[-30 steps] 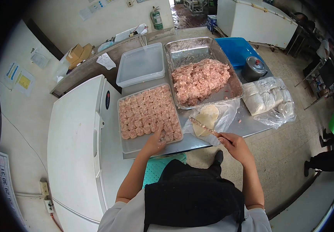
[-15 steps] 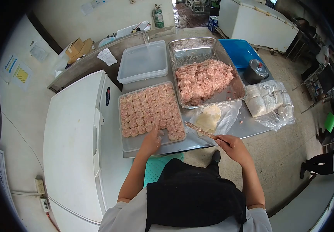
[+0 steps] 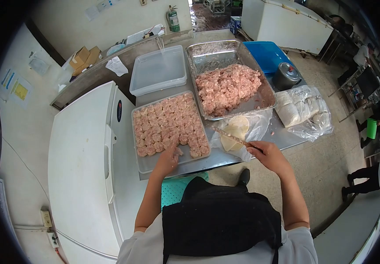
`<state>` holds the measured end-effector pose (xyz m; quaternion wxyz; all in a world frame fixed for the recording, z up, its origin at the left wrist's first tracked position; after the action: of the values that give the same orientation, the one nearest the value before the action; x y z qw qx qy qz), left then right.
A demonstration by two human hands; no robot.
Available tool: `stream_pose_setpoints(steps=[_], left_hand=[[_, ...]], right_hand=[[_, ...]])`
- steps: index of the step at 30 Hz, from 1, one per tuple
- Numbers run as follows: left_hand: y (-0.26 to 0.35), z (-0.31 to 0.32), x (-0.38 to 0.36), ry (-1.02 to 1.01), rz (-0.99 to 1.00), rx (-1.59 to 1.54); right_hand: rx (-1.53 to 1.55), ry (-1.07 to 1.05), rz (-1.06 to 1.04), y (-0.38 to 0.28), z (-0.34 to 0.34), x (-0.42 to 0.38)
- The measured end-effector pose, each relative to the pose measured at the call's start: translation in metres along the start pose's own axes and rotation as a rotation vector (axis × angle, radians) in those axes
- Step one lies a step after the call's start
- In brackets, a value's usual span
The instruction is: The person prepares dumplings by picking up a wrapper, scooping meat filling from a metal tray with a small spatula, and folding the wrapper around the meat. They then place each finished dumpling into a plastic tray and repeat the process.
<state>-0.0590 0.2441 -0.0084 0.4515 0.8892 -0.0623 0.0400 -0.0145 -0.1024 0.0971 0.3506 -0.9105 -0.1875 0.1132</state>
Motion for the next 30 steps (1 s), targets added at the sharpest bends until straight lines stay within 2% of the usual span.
stream_pose_setpoints(steps=[1,5,7,10,13,16,17,19,21,22,23,24,25,26,28,30], left_hand=[[0.002,0.006,-0.001,-0.109,-0.127,-0.103],[0.010,0.022,0.000,-0.129,-0.177,0.007],[0.003,0.030,0.005,-0.133,-0.329,0.016],[0.003,0.041,0.012,-0.029,-0.217,-0.003],[0.024,0.038,0.017,-0.021,-0.281,0.034],[-0.022,0.046,0.021,0.063,-0.209,0.200],[-0.020,0.043,0.024,0.062,-0.208,0.201],[-0.010,0.032,0.029,0.158,-0.335,0.122],[-0.002,0.031,0.030,0.185,-0.344,0.156],[0.007,0.033,0.032,0.209,-0.357,0.188],[0.018,0.036,0.033,0.211,-0.357,0.190],[0.039,0.032,0.034,0.328,-0.326,0.338],[0.059,0.029,0.037,0.446,-0.293,0.487],[0.074,0.033,0.045,0.450,-0.296,0.492],[0.103,0.049,0.064,0.494,-0.243,0.405],[0.122,0.085,0.085,0.427,-0.223,0.154]], right_hand=[[0.001,0.004,-0.002,0.001,-0.004,0.004],[-0.049,0.019,-0.109,-0.001,-0.015,0.021],[-0.053,0.019,-0.161,0.003,-0.019,0.030],[-0.120,0.040,-0.225,0.009,-0.030,0.045],[-0.118,0.020,-0.297,0.016,-0.049,0.058],[-0.143,-0.016,-0.308,0.035,-0.068,0.072],[-0.173,-0.012,-0.293,0.037,-0.077,0.076],[-0.204,-0.008,-0.282,0.051,-0.097,0.089],[-0.603,0.079,-0.344,0.073,-0.117,0.111],[-0.602,0.082,-0.345,0.076,-0.133,0.122],[-0.759,0.018,-0.363,0.076,-0.148,0.133],[-0.916,-0.045,-0.382,0.078,-0.158,0.145],[-0.914,-0.041,-0.388,0.080,-0.166,0.158],[-0.895,0.008,-0.456,0.078,-0.171,0.170],[-0.898,0.088,-0.529,0.073,-0.167,0.194],[-0.840,0.241,-0.695,0.085,-0.133,0.214]])
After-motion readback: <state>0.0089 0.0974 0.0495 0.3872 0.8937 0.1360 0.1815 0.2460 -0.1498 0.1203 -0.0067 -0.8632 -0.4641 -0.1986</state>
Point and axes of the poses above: each hand's wrist, its own x-axis towards the middle knuckle, its own z-axis out of the palm, y = z × x, the point moved 4 cm from there along x, towards the middle knuckle, and after that the axes turned 7 degrees about -x, right-handed, at the moved point
